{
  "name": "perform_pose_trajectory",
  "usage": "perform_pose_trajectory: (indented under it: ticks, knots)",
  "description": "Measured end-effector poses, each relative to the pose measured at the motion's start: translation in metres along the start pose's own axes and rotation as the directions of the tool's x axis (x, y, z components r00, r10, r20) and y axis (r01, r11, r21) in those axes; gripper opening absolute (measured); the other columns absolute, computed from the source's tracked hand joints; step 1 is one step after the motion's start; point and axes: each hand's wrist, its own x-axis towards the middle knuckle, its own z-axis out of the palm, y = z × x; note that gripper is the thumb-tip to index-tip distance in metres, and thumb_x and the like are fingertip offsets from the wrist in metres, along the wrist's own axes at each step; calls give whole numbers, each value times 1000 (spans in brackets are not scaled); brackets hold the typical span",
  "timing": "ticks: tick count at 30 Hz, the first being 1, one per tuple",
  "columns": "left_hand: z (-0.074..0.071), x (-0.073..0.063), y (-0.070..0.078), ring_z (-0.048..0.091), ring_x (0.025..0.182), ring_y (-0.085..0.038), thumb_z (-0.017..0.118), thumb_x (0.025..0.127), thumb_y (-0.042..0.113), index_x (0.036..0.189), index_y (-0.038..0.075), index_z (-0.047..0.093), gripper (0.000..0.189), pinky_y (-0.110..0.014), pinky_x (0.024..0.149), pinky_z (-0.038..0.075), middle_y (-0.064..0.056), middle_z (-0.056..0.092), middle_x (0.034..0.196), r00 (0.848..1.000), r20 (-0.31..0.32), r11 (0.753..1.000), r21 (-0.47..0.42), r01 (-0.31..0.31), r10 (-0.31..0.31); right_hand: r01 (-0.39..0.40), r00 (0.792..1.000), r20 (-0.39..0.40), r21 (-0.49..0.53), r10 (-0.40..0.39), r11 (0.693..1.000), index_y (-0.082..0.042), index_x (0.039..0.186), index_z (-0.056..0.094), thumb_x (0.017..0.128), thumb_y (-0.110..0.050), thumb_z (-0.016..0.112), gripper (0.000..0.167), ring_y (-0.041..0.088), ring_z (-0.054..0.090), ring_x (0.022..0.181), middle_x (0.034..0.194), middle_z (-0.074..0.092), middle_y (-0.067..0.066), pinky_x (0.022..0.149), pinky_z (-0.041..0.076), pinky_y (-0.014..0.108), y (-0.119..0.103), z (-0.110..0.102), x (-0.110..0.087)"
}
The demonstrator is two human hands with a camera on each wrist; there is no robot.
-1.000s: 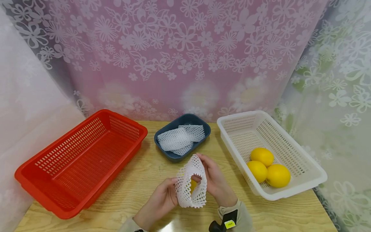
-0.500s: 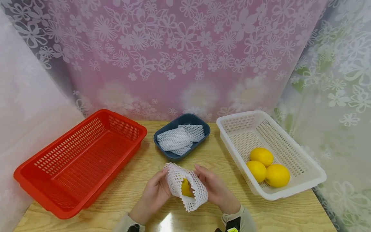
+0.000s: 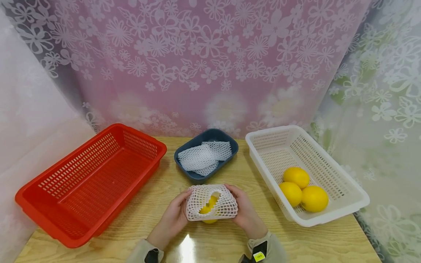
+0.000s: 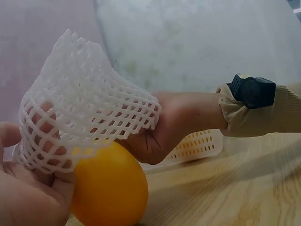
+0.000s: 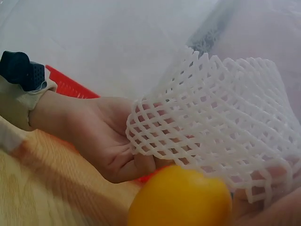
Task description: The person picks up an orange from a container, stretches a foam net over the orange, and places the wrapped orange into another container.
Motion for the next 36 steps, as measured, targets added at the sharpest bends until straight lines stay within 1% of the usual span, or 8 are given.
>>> perform_pose_trajectory:
  ticks: [8,15,19,23,27,31,33,36]
  knots:
    - [-19,13,-12,59,108,-13,36,107,18,135,3,36,32,-28,97,47,-2,58,119,997,-80,1000,25,16,-14,-24,996,-89,-24,22,999,-9,97,60,106,-21,36,29,11,60,84,92,63,0,78,49,25,9,-17,13]
    - [-34,19,-15,58,103,-10,39,107,19,132,2,39,31,-26,93,48,-2,56,116,1000,-22,992,127,15,-12,-31,993,-117,-134,15,990,-8,107,57,106,-23,37,25,11,58,91,99,61,-1,83,48,27,21,-34,22]
    - [-37,21,-15,61,99,-11,41,106,18,135,-4,39,36,-27,88,52,-4,58,114,999,-25,978,205,29,-24,-3,988,-149,-242,-34,970,-4,112,55,106,-23,38,25,11,58,91,99,60,0,83,48,26,28,-40,27]
    - [-38,23,-15,61,98,-12,42,106,17,139,-8,35,42,-28,84,53,-5,58,115,999,-32,960,277,44,-36,52,974,-186,-361,-127,931,0,107,57,104,-19,42,24,11,56,89,95,60,2,82,48,25,31,-40,30]
    - [-38,24,-17,61,99,-14,39,106,13,138,-11,33,41,-30,84,54,-7,57,116,999,-33,954,296,40,-32,87,947,-228,-501,-228,861,2,100,61,101,-14,47,22,11,53,88,92,59,2,80,47,24,33,-37,29]
    - [-37,24,-19,62,97,-13,40,106,11,133,-12,38,36,-28,82,54,-7,59,111,998,-55,939,343,18,2,71,930,-231,-651,-286,756,6,103,62,102,-12,45,25,12,55,81,87,61,3,74,48,26,35,-35,28]
    - [-35,24,-20,61,94,-13,41,105,12,130,-11,42,34,-27,80,53,-6,60,108,997,-70,912,411,2,30,65,922,-213,-740,-324,670,7,102,63,103,-11,44,26,13,54,74,82,60,4,69,46,27,37,-34,28]
    - [-32,26,-20,59,89,-12,43,104,12,125,-10,50,31,-26,77,51,-6,60,102,991,-85,823,566,-35,100,80,898,-172,-842,-406,534,5,97,62,103,-11,45,24,15,52,71,78,58,5,67,44,30,39,-35,30]
